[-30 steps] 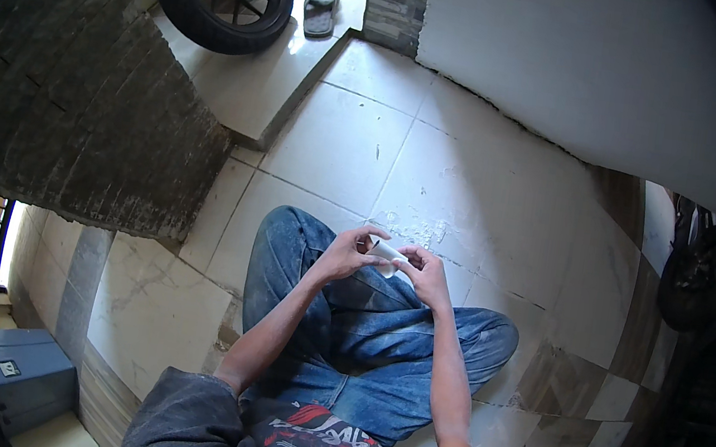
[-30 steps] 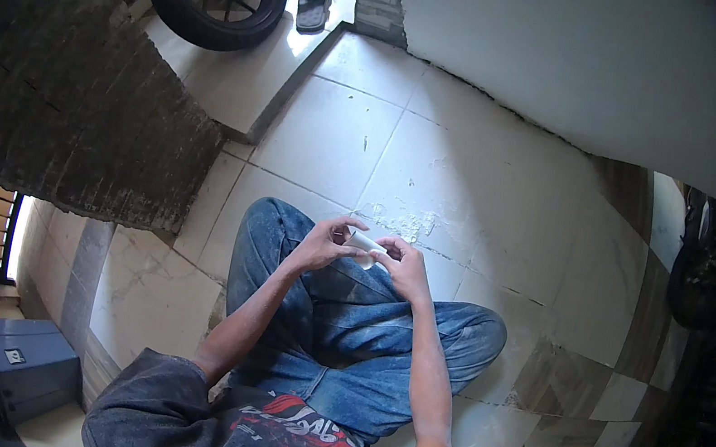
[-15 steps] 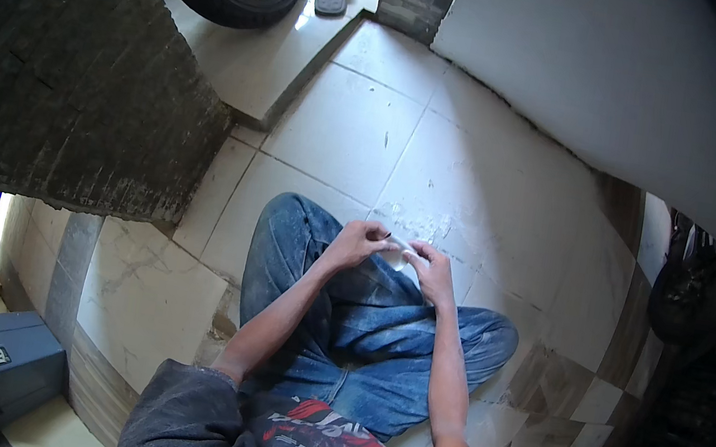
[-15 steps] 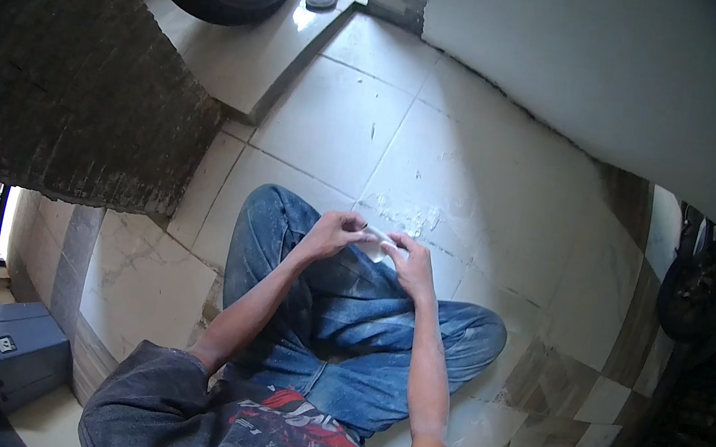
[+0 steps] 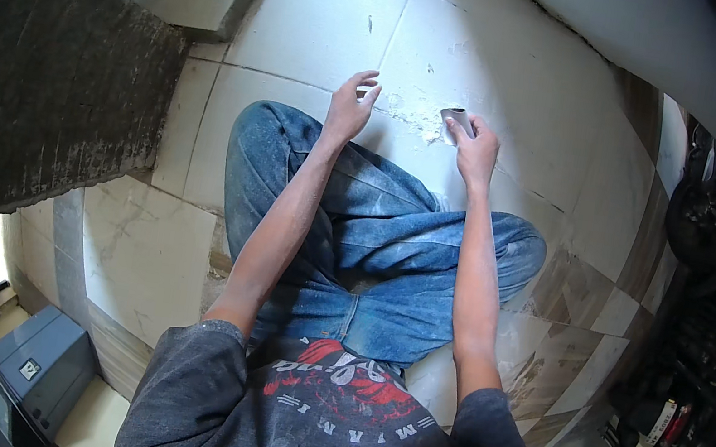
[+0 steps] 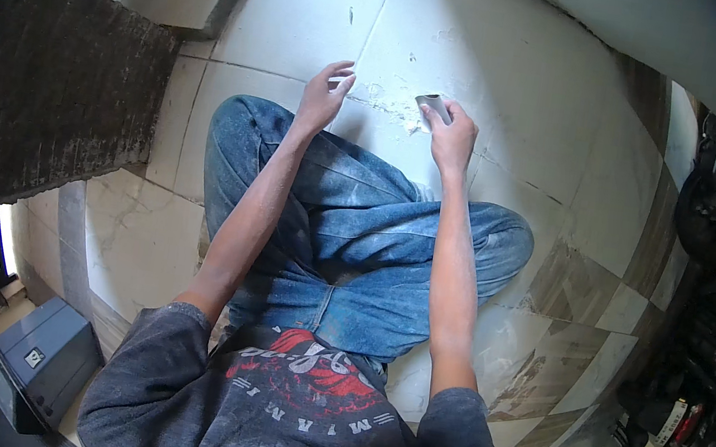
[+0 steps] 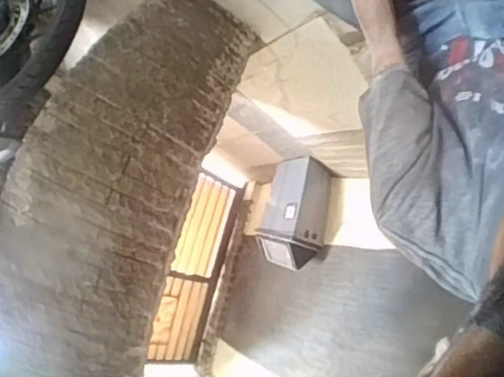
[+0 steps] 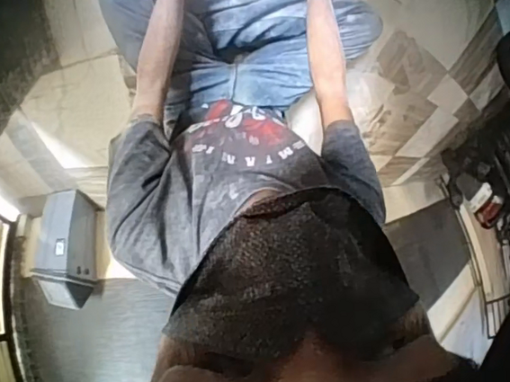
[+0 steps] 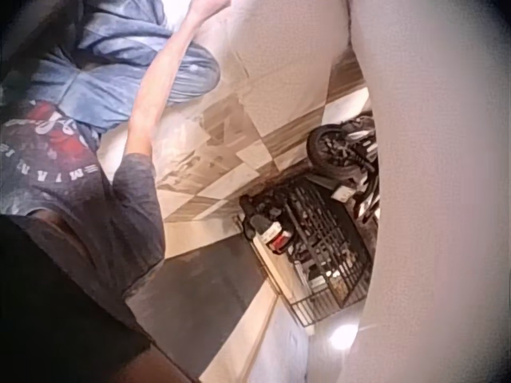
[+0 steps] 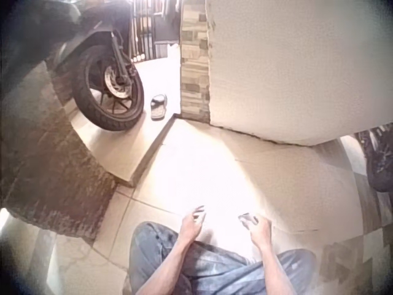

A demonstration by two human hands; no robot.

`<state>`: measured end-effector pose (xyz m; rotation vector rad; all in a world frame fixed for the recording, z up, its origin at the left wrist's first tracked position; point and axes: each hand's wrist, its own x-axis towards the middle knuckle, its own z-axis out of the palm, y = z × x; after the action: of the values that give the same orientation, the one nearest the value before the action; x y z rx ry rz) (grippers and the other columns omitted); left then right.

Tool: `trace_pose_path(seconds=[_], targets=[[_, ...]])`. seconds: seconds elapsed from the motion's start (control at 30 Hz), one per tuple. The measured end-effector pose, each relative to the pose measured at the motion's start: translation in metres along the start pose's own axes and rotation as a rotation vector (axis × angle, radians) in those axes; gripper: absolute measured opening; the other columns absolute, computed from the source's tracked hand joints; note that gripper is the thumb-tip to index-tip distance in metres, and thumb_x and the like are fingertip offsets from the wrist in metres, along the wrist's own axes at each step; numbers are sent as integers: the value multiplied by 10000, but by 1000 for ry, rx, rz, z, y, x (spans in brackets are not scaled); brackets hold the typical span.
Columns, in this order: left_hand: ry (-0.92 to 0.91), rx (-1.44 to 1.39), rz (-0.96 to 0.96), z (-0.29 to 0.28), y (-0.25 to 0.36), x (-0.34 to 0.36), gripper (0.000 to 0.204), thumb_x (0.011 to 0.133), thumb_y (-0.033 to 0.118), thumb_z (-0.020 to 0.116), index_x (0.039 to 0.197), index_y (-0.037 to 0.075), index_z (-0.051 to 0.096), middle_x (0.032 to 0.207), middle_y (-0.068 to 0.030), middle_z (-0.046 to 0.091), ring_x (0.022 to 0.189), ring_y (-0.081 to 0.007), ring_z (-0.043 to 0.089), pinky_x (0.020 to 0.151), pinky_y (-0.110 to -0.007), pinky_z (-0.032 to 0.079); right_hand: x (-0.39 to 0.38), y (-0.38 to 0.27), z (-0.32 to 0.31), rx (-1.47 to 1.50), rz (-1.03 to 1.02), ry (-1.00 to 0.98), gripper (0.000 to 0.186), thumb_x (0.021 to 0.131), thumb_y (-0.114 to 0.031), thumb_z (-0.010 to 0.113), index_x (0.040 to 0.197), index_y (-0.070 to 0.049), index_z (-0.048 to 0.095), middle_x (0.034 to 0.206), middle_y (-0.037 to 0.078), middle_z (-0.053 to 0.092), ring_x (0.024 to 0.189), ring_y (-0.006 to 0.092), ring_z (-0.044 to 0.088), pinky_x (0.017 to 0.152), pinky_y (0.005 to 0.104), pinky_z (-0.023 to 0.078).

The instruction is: Sand the corner and edges of a white wall using sandpaper.

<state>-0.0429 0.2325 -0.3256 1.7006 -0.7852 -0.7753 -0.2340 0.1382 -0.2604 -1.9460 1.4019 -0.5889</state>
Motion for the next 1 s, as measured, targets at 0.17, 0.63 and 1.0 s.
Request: trace_pose_path(seconds=[0.17, 0.63, 1.0], targets=[[-125, 33, 60, 1, 2, -3, 270, 889, 136, 574, 1148, 60, 589, 1041, -162, 646, 944, -263, 640, 806, -342, 506, 0, 10, 10, 16, 69, -89, 325, 890, -308, 572, 947, 7, 633, 753, 184, 638, 687, 270, 606, 674, 332, 452], [-432, -123, 50, 11, 26, -21, 445, 913, 319, 568, 1282, 79, 506, 1183, -141, 596, 1067, -240, 581, 900, -358, 467, -13, 7, 23, 446, 76, -221, 274, 859, -123, 642, 1083, 26, 593, 931, 92, 669, 835, 111, 621, 724, 230, 486], [-367, -100, 137, 11, 22, -18, 362, 905, 284, 579, 1215, 99, 568, 1107, -125, 632, 1004, -230, 608, 857, -348, 490, -11, 25, 22, 171, 94, -164, 258, 869, -162, 626, 1042, 28, 605, 830, 59, 654, 724, 115, 595, 647, 247, 467]])
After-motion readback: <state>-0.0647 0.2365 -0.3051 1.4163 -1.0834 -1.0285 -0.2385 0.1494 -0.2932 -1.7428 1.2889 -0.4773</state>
